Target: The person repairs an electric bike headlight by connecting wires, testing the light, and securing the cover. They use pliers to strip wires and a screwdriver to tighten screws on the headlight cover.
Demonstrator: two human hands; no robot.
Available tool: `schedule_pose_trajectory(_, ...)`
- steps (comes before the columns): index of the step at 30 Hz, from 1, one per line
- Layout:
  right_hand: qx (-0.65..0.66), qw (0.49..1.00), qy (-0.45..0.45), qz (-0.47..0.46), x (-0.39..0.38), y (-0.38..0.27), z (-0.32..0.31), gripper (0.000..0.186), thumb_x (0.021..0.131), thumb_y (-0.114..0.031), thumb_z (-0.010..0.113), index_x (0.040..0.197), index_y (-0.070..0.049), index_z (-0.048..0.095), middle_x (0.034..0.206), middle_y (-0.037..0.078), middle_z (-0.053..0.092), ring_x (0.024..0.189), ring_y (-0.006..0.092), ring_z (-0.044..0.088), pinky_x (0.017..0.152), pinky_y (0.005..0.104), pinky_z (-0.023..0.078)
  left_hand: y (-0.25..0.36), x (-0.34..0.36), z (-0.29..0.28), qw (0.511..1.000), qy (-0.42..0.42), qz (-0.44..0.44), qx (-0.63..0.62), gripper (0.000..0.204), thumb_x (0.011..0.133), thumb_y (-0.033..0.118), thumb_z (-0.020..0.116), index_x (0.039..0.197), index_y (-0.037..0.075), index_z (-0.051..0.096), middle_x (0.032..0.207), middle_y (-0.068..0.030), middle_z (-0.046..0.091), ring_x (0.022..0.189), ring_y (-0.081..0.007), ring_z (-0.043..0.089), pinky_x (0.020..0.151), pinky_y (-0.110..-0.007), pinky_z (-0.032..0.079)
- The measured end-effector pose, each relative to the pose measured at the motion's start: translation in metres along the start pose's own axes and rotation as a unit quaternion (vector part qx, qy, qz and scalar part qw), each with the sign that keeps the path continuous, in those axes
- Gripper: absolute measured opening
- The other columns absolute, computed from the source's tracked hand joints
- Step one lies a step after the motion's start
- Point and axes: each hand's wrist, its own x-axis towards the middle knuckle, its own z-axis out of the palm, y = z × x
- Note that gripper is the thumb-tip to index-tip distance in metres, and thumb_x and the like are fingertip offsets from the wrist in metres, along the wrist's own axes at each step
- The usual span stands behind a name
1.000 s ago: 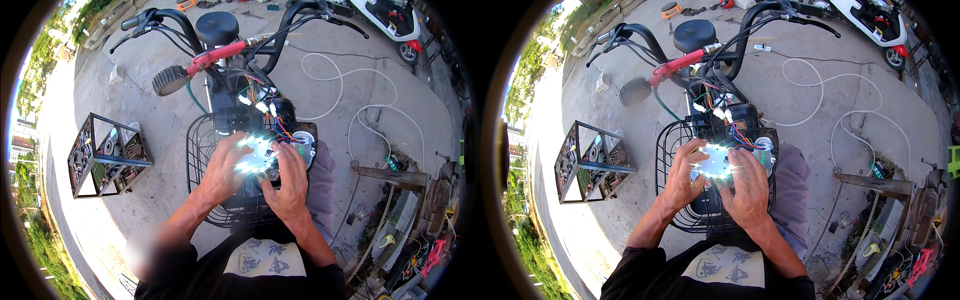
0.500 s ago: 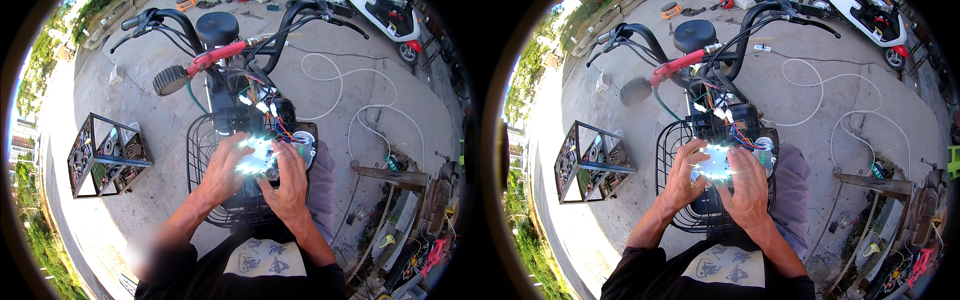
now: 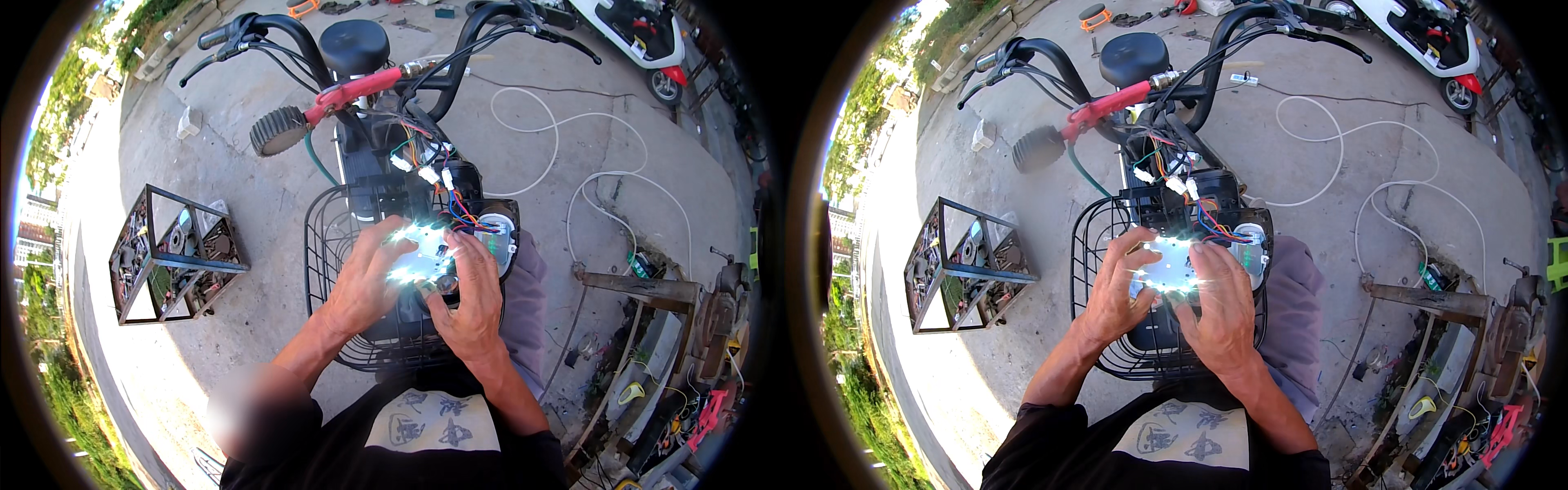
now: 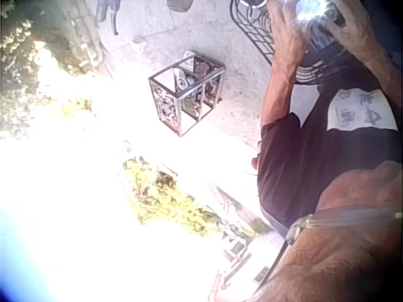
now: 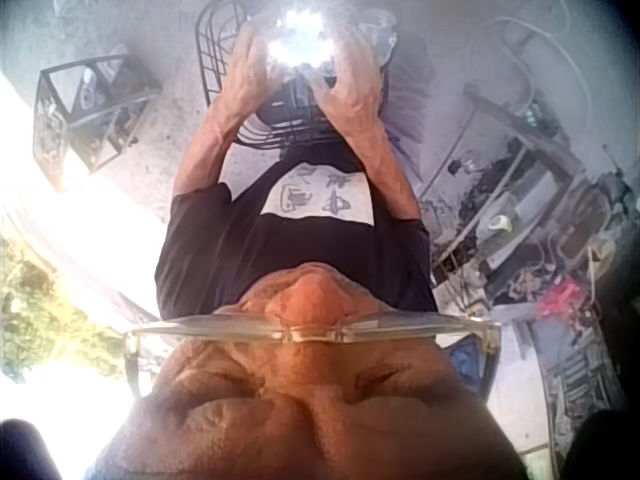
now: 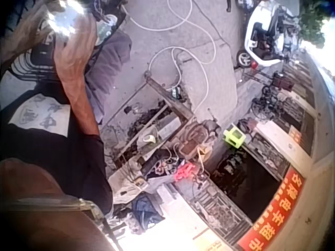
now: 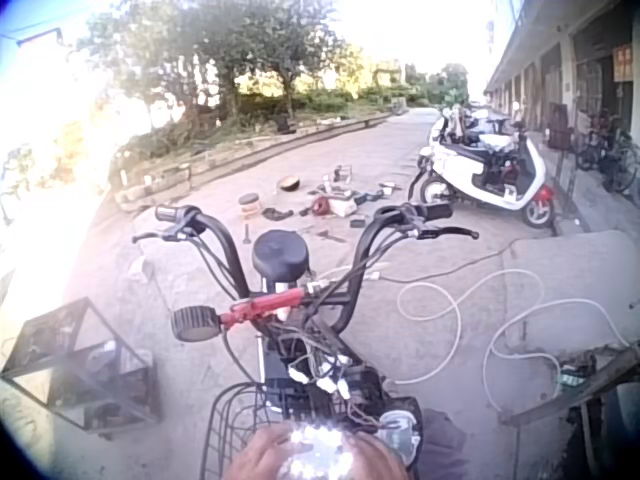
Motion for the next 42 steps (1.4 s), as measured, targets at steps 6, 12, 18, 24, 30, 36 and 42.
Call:
schedule_pose_trajectory(6,0.005,1.000,0.008,-0.006,0.000,0.001,0.000,0.086,0.079,0.005,0.087,0.159,0.007,0.057,0.150,0.024,0.069,0.138,0.0455,0.065,0.117,0.0529,0.054,0.000,0.000,-0.001,1.000,-0.007,0.004,-0.012,0.069,0.077,-0.015,0.079,0.140,0.006,0.059,0.152,-0.0244,0.058,0.136,-0.0450,0.065,0.112,-0.051,0.057)
schedule_pose_trajectory(12,0.014,1.000,0.009,-0.007,-0.001,0.003,0.000,0.084,0.081,0.005,0.086,0.160,0.006,0.057,0.150,0.024,0.068,0.137,0.0460,0.066,0.117,0.0530,0.054,0.002,0.000,-0.003,1.000,-0.011,0.000,-0.024,0.069,0.077,-0.013,0.076,0.141,0.005,0.059,0.154,-0.0256,0.057,0.138,-0.0468,0.064,0.113,-0.052,0.056)
schedule_pose_trajectory(18,0.017,1.000,-0.001,0.004,0.001,0.003,-0.003,0.082,0.083,0.004,0.087,0.159,0.007,0.057,0.149,0.024,0.068,0.136,0.0463,0.066,0.116,0.0532,0.054,0.006,0.004,-0.006,0.999,-0.016,-0.001,-0.045,0.070,0.077,-0.008,0.080,0.143,0.004,0.058,0.157,-0.0262,0.056,0.142,-0.0474,0.061,0.117,-0.054,0.053)
schedule_pose_trajectory(24,0.024,1.000,-0.002,0.004,0.001,0.004,-0.003,0.083,0.082,0.005,0.085,0.160,0.007,0.056,0.148,0.024,0.068,0.136,0.0464,0.066,0.116,0.0535,0.054,0.007,0.006,-0.008,0.998,-0.029,0.001,-0.050,0.071,0.079,-0.007,0.082,0.145,0.005,0.059,0.164,-0.0267,0.056,0.147,-0.0462,0.059,0.121,-0.054,0.049)
schedule_pose_trajectory(30,0.018,1.000,-0.010,0.007,0.004,0.004,-0.007,0.087,0.078,0.005,0.085,0.160,0.005,0.057,0.150,0.024,0.068,0.139,0.0454,0.065,0.117,0.0522,0.054,0.002,0.005,-0.006,0.998,-0.016,0.010,-0.065,0.070,0.081,-0.007,0.083,0.146,0.005,0.059,0.163,-0.0257,0.059,0.146,-0.0448,0.060,0.120,-0.053,0.049)
schedule_pose_trajectory(36,0.091,0.995,0.022,-0.028,0.011,0.007,-0.009,0.083,0.081,0.002,0.091,0.157,0.003,0.059,0.149,0.020,0.073,0.140,0.0440,0.067,0.120,0.0542,0.053,0.002,0.005,-0.005,0.997,-0.012,0.008,-0.073,0.071,0.083,-0.007,0.083,0.147,0.006,0.057,0.163,-0.0259,0.059,0.145,-0.0446,0.061,0.120,-0.052,0.050)
schedule_pose_trajectory(42,0.174,0.984,0.008,-0.025,0.027,0.001,-0.005,0.076,0.086,-0.003,0.091,0.156,0.002,0.062,0.150,0.020,0.072,0.143,0.0427,0.067,0.120,0.0504,0.054,0.001,0.005,-0.005,0.997,-0.013,-0.003,-0.080,0.072,0.081,-0.007,0.082,0.147,0.006,0.056,0.163,-0.0266,0.059,0.144,-0.0447,0.061,0.119,-0.052,0.051)
